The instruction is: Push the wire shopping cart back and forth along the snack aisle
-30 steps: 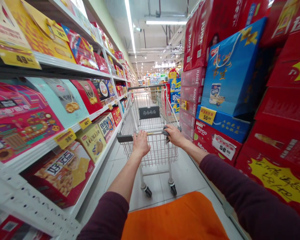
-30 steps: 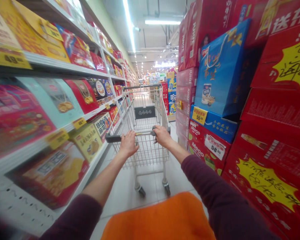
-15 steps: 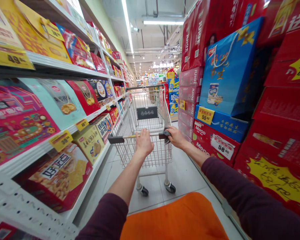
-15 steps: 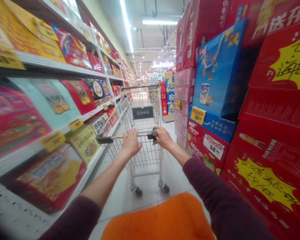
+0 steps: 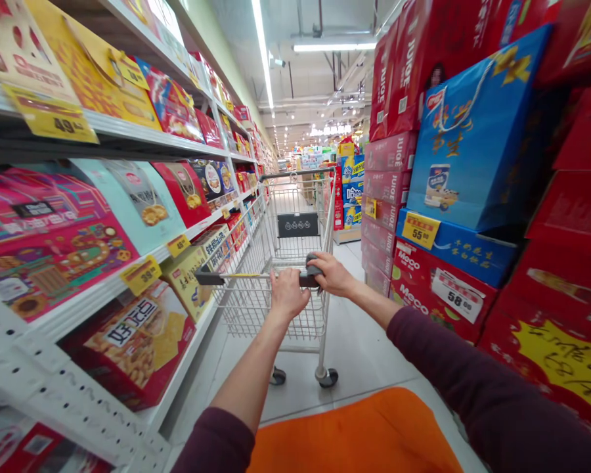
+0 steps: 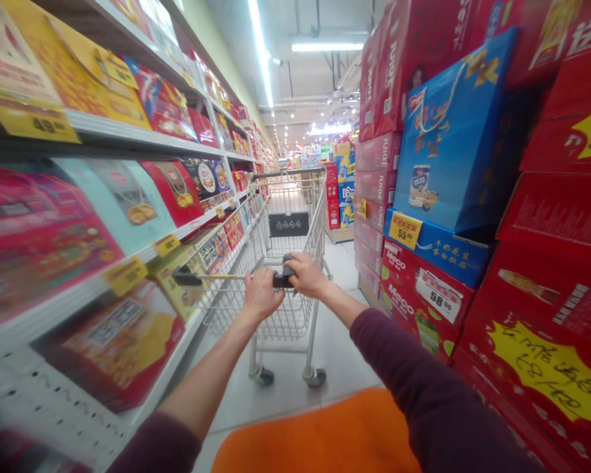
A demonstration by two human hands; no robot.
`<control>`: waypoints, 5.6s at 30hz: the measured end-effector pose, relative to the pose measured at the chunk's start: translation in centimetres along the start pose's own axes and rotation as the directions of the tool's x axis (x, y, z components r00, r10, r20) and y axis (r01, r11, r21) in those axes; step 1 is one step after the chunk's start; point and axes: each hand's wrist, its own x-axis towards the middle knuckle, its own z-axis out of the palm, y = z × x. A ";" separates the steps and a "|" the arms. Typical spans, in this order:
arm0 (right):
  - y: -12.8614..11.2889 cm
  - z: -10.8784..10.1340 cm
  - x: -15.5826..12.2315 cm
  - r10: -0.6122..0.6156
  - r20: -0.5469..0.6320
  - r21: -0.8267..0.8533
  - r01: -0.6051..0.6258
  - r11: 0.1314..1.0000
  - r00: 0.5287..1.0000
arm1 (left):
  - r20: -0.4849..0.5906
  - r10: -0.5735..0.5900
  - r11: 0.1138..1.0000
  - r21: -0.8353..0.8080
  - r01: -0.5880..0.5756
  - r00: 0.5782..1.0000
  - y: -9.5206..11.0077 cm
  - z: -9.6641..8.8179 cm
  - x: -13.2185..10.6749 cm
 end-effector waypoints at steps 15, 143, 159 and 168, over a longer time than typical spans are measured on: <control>-4.7 5.0 3.7 0.088 -0.066 0.050 -0.085 0.995 0.994 | -0.042 -0.115 0.985 -0.131 0.108 0.993 -4.8 -0.8 -4.2; -0.7 4.9 -4.4 -0.311 0.063 -0.243 0.317 0.917 0.948 | 0.166 -0.038 0.988 0.152 0.012 0.985 -5.0 -1.2 -0.4; 0.3 9.5 -7.0 -0.199 0.132 -0.266 0.228 0.937 0.971 | 0.037 -0.027 0.991 0.132 0.022 0.999 -3.2 0.3 -0.6; -2.2 7.9 -7.5 -0.102 -0.064 -0.092 0.096 0.991 0.993 | 0.282 -0.400 0.054 -0.943 0.330 0.872 1.7 5.6 -3.9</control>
